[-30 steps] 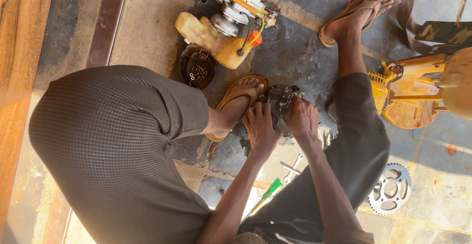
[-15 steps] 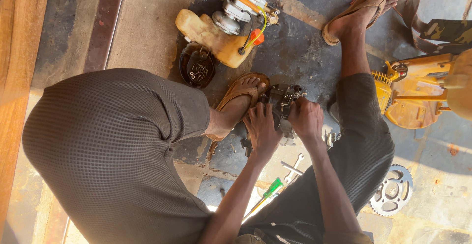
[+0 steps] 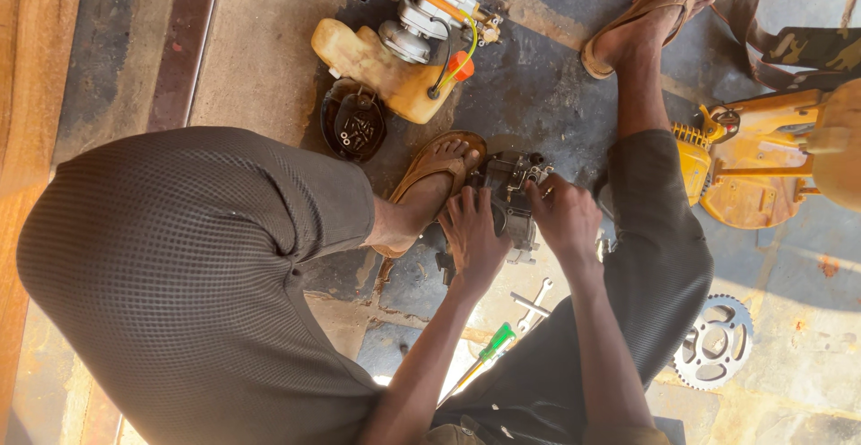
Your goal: The person is repairing a small engine by hand. They remove a metal plate, insert a gasket, and reattach the plate. They then use pliers to adjust a component on the engine.
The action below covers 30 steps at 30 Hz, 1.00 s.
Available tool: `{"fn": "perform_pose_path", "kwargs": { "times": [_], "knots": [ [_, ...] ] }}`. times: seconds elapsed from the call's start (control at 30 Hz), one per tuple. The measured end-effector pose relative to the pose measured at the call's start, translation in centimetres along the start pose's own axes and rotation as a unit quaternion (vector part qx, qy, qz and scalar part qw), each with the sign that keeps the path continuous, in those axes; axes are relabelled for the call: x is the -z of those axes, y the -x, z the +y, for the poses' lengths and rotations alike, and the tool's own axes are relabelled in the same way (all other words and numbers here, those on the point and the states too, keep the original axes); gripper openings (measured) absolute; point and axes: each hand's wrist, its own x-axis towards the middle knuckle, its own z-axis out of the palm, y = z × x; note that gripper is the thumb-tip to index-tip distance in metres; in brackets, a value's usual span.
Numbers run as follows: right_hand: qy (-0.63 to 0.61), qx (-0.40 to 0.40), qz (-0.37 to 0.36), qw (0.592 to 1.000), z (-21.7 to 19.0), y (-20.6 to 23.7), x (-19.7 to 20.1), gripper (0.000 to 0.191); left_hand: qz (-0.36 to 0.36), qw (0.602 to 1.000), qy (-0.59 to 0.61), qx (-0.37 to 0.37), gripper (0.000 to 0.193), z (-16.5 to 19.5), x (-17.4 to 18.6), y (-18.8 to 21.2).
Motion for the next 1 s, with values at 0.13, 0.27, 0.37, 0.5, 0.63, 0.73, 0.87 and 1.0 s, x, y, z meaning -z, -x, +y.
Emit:
{"fn": "perform_pose_path", "kwargs": {
  "times": [0.13,0.27,0.37,0.5,0.63,0.73,0.87,1.0],
  "knots": [
    [0.025,0.036,0.018,0.999,-1.1,0.1,-1.3,0.029,0.014,1.000,-0.010,-0.010,0.078,0.0,-0.1,0.2],
    [-0.017,0.017,0.017,1.000,-0.9,-0.2,-2.0,0.027,0.026,0.999,-0.009,-0.026,0.080,-0.1,-0.1,0.3],
    [-0.075,0.025,0.050,0.996,-0.8,0.0,-2.3,0.026,0.029,0.999,-0.013,-0.034,0.084,-0.1,0.2,0.3],
    [-0.108,0.064,0.094,0.988,-1.4,0.3,-2.0,0.023,0.000,1.000,-0.013,-0.022,0.082,-0.2,0.7,0.4],
    [-0.088,0.043,0.084,0.992,-1.8,0.5,-1.4,0.024,0.041,0.998,-0.015,-0.045,0.084,-0.1,1.2,0.5],
    [-0.089,0.043,0.074,0.992,-1.8,0.8,-1.6,0.023,0.025,0.999,-0.010,-0.036,0.083,-0.1,1.4,0.7],
    [-0.085,0.050,0.063,0.993,-1.2,0.6,-1.8,0.021,0.029,0.999,-0.015,-0.043,0.084,-0.3,1.3,0.7],
    [-0.146,0.032,0.088,0.985,0.3,-0.1,0.4,0.030,0.036,0.999,-0.003,-0.031,0.086,-0.2,1.1,0.7]
  ]
}}
